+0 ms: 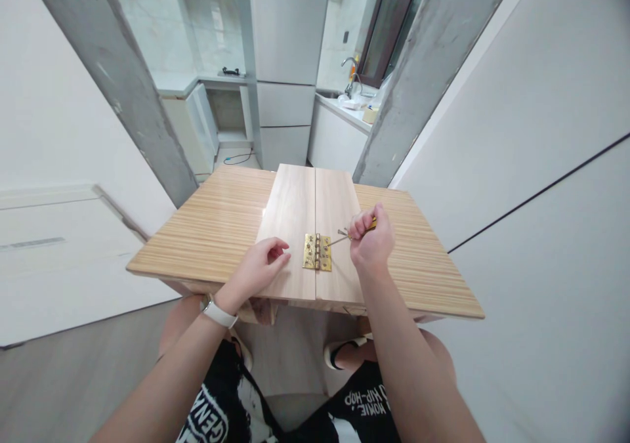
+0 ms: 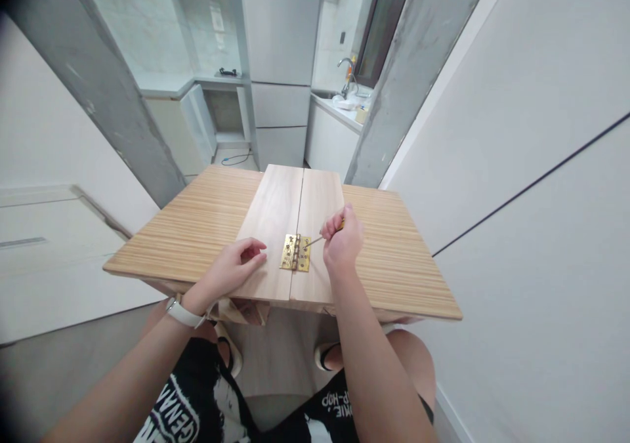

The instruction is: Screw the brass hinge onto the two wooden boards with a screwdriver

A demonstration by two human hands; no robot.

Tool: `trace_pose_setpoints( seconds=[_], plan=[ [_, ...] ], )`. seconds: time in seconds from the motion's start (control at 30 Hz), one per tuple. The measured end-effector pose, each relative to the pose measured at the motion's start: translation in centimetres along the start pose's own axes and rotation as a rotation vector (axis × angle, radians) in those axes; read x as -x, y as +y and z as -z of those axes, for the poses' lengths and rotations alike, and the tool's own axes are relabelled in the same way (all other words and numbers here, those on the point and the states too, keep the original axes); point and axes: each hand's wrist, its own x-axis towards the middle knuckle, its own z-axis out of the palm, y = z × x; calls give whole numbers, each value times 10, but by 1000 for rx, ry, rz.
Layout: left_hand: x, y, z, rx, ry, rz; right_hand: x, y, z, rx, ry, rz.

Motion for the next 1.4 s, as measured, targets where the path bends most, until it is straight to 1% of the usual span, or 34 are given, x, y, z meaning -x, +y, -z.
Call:
trace_pose_setpoints(
  seconds=[0.13, 0.37, 0.47, 0.57, 0.63, 0.73, 0.8, 0.9, 1.0, 1.07, 1.13, 1.23, 1.3, 1.33, 1.4],
  plan=[
    [2, -4, -3, -35, 22, -9, -1, 5, 2, -13, 14, -3],
    [4, -10, -5, -30, 28, -15, -4, 11, 6, -19, 24, -27],
    [4, -11, -7, -33, 31, -17, -8, 10, 3, 15, 0, -69],
    [5, -10, -6, -35, 28, -8, -11, 7, -2, 44, -74, -137],
    [3, -7, -4, -28, 13, 8, -12, 7, -5, 62, -109, -166],
    [-3, 1, 1, 0, -37, 23, -16, 7, -7, 74, -106, -169],
    [-12, 9, 3, 4, -59, 2, -19, 8, -8, 73, -106, -180],
    [-29, 23, 1, 0, -73, -76, -21, 8, -8, 77, -137, -203],
    [-47, 39, -6, 38, -103, -172, -20, 8, -10, 102, -203, -202],
    [-58, 49, -11, 94, -135, -208, -19, 7, -11, 132, -282, -211],
    [-66, 57, -17, 171, -184, -244, -21, 5, -10, 146, -397, -247],
    [-76, 65, -28, 278, -261, -300, -28, 2, -8, 131, -590, -341],
    [-80, 67, -35, 334, -291, -308, -32, 1, -5, 132, -675, -400],
    [-82, 68, -39, 366, -299, -304, -33, 1, -5, 138, -688, -413],
    [-84, 68, -46, 421, -297, -290, -33, 1, -4, 154, -649, -376]
  ],
)
